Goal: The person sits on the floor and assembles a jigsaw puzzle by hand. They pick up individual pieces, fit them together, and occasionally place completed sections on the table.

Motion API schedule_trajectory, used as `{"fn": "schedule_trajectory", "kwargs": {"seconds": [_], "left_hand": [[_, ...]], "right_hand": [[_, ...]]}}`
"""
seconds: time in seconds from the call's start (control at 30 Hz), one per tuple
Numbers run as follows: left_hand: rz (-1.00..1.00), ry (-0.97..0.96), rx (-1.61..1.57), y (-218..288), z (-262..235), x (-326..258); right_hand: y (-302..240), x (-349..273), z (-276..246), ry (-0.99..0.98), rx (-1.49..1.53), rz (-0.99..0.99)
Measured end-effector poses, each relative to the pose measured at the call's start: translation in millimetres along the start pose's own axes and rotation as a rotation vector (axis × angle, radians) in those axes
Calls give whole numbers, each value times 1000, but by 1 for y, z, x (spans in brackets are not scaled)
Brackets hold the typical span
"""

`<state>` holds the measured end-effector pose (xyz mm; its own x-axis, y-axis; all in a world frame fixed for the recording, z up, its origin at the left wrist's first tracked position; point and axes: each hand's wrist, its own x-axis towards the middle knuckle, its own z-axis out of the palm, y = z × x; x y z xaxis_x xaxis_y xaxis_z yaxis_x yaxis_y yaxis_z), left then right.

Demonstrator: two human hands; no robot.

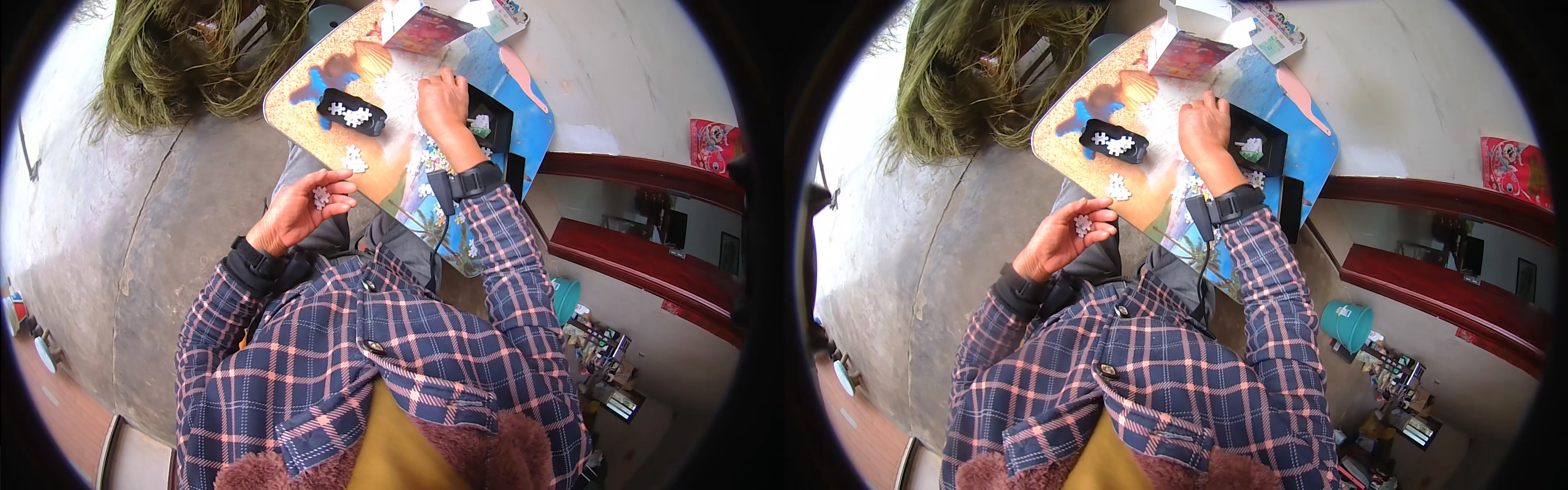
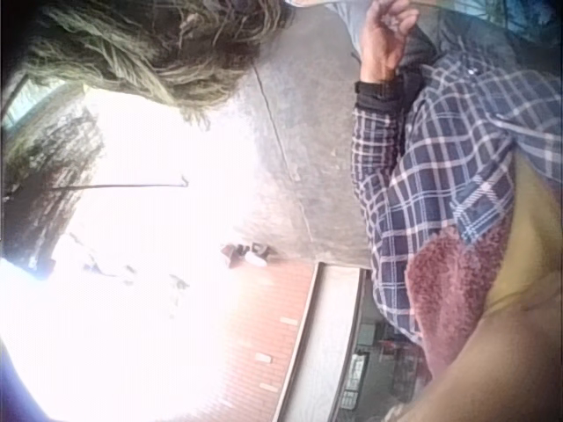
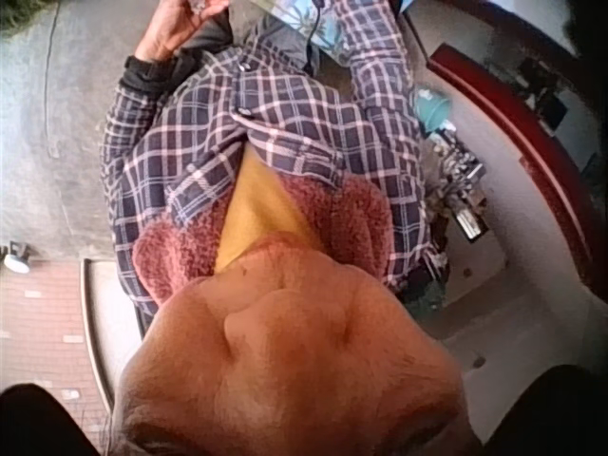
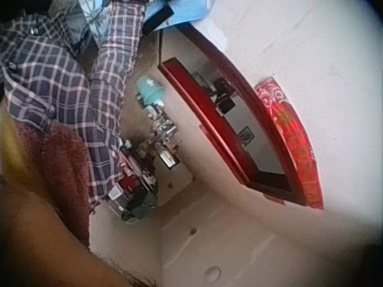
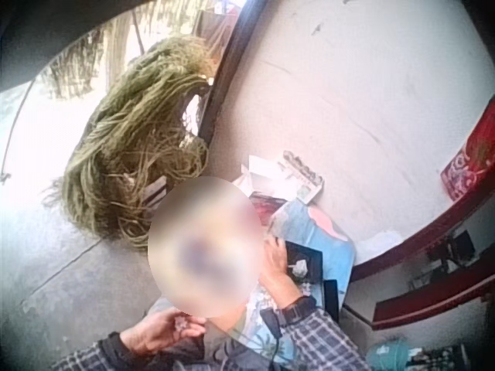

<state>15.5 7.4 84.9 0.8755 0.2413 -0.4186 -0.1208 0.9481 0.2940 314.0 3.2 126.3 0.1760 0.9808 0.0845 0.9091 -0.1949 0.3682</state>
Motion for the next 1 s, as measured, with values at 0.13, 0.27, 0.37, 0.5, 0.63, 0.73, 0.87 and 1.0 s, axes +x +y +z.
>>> {"fn": "schedule_trajectory", "kwargs": {"seconds": [0.13,0.27,0.37,0.5,0.63,0.73,0.87,1.0], "left_hand": [[6,-3,-2,0,0,-1],[20,9,6,1,-1,-2],[19,17,9,0,-1,-2],[15,10,-1,0,-2,-1],[28,14,1,-1,-4,-2],[28,15,-3,-1,-5,-1],[24,0,-6,-1,-6,-1],[25,14,-12,-1,-9,-2]], "right_hand": [[-1,11,16,-66,37,5],[4,13,19,-76,123,11],[7,11,22,-83,172,8],[13,6,27,39,176,-69],[20,7,32,103,236,-141],[22,9,34,50,304,-139],[22,9,33,12,374,-132],[22,6,30,82,303,-189]]}}
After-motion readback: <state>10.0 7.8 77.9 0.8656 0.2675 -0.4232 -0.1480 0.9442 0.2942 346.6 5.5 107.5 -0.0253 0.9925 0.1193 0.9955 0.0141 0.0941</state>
